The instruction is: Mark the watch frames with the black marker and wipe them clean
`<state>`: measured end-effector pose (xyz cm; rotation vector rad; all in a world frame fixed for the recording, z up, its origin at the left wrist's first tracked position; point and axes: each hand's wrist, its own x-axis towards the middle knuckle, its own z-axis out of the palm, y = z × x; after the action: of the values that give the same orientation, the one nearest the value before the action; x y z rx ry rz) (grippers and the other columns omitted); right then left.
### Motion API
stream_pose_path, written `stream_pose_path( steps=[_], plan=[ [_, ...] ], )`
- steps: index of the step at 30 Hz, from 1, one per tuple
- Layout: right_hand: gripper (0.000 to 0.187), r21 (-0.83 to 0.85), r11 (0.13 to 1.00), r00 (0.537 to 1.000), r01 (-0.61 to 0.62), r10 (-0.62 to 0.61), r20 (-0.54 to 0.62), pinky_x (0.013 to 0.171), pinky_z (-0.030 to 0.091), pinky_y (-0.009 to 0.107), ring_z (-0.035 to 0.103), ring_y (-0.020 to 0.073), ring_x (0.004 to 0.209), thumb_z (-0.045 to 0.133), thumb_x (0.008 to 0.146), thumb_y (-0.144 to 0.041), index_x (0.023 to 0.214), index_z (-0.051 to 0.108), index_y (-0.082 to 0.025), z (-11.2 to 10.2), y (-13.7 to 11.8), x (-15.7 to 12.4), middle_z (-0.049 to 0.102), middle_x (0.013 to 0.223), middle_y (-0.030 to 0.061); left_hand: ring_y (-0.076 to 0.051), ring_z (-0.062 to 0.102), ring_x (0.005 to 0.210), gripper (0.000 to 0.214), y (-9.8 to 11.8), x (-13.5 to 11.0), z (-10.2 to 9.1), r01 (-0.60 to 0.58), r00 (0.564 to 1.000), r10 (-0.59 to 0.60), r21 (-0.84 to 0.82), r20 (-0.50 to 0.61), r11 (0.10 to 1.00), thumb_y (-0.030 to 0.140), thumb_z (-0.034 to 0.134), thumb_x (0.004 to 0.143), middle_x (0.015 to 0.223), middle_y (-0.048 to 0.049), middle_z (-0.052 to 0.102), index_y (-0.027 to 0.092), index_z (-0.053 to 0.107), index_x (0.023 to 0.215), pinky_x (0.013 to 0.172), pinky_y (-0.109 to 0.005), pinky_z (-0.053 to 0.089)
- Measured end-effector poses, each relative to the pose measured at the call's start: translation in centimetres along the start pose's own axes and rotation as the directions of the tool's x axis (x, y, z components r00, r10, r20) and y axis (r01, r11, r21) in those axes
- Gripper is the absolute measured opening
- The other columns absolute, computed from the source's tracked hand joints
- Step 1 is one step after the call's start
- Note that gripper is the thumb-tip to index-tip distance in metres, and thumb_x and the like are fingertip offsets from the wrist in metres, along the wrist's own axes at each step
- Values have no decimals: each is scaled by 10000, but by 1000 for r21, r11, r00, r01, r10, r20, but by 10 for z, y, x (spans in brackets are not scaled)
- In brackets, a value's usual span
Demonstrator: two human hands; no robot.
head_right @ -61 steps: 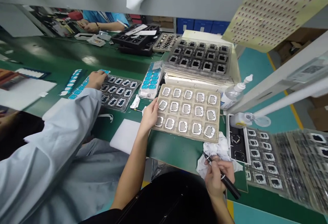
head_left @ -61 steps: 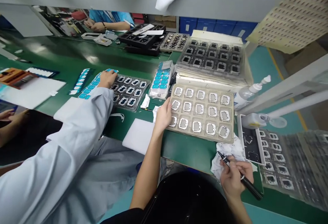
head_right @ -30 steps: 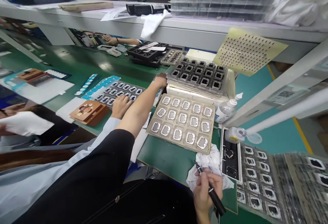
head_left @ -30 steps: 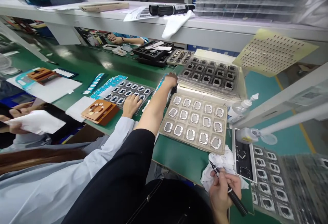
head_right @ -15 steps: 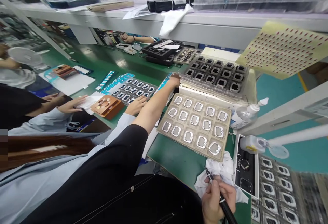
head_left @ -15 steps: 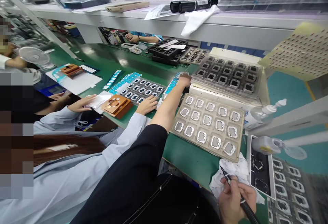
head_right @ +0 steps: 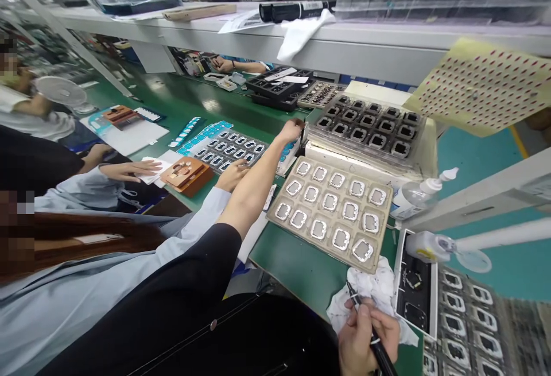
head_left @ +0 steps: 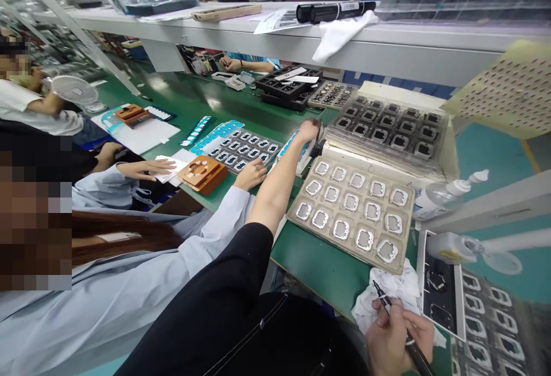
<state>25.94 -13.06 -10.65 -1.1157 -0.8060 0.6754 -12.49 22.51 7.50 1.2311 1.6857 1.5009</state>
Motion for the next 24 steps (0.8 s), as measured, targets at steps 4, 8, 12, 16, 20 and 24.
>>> stream_pose_path(
  steps=[4, 8, 12, 16, 20, 24],
  plan=[
    [414, 6, 1000, 1000, -5, 5, -5, 669, 672, 367, 559, 154, 497, 1014, 937, -454, 944, 651, -257, 5, -6, -4, 563, 539, -109, -245, 828, 1211, 235, 0, -17, -22, 32, 998, -43, -222, -41, 974, 343, 573, 1283, 1314, -164, 866, 165, 687, 1385, 1195, -470, 642],
    [452, 15, 1000, 1000, -9, 9, -2, 616, 644, 334, 589, 151, 497, 1033, 924, -489, 933, 656, -240, 7, -8, -5, 586, 553, -105, -176, 785, 969, 160, 7, -59, -44, -23, 998, -4, -395, -67, 918, 326, 459, 1285, 1183, -73, 832, 270, 604, 1249, 978, -327, 670],
    [465, 40, 999, 1000, -23, 23, 10, 576, 610, 327, 597, 153, 491, 1049, 907, -493, 939, 668, -228, 6, -3, -3, 624, 588, -91, -142, 557, 653, 136, 21, -119, -58, -60, 997, 24, -593, -68, 803, 323, 506, 1259, 905, -5, 650, 285, 610, 1179, 563, -225, 468],
    [480, 38, 999, 1000, 13, -14, 25, 596, 646, 338, 561, 141, 468, 1036, 917, -495, 921, 632, -234, 7, -1, -1, 585, 554, -112, -107, 421, 559, 132, 38, -186, -60, -50, 997, 82, -811, -2, 583, 360, 729, 1192, 812, 36, 545, 273, 704, 1288, 450, -179, 297],
    [429, -57, 991, 986, 119, -111, 123, 619, 675, 344, 599, 142, 477, 930, 1036, -508, 973, 607, -233, 7, -3, -1, 609, 598, -114, -86, 429, 566, 357, 47, -242, -57, -46, 985, 164, -843, 51, 536, 386, 919, 1066, 821, 33, 574, 201, 783, 1340, 449, -164, 323],
    [303, -181, 947, 952, 265, -228, 203, 633, 654, 294, 781, 177, 650, 949, 1024, -393, 1058, 720, -198, 5, -5, -2, 800, 831, -4, -85, 434, 558, 400, 44, -280, -50, -12, 977, 184, -838, 105, 546, 443, 973, 1024, 795, 31, 575, 174, 813, 1272, 440, -168, 333]
  ],
)
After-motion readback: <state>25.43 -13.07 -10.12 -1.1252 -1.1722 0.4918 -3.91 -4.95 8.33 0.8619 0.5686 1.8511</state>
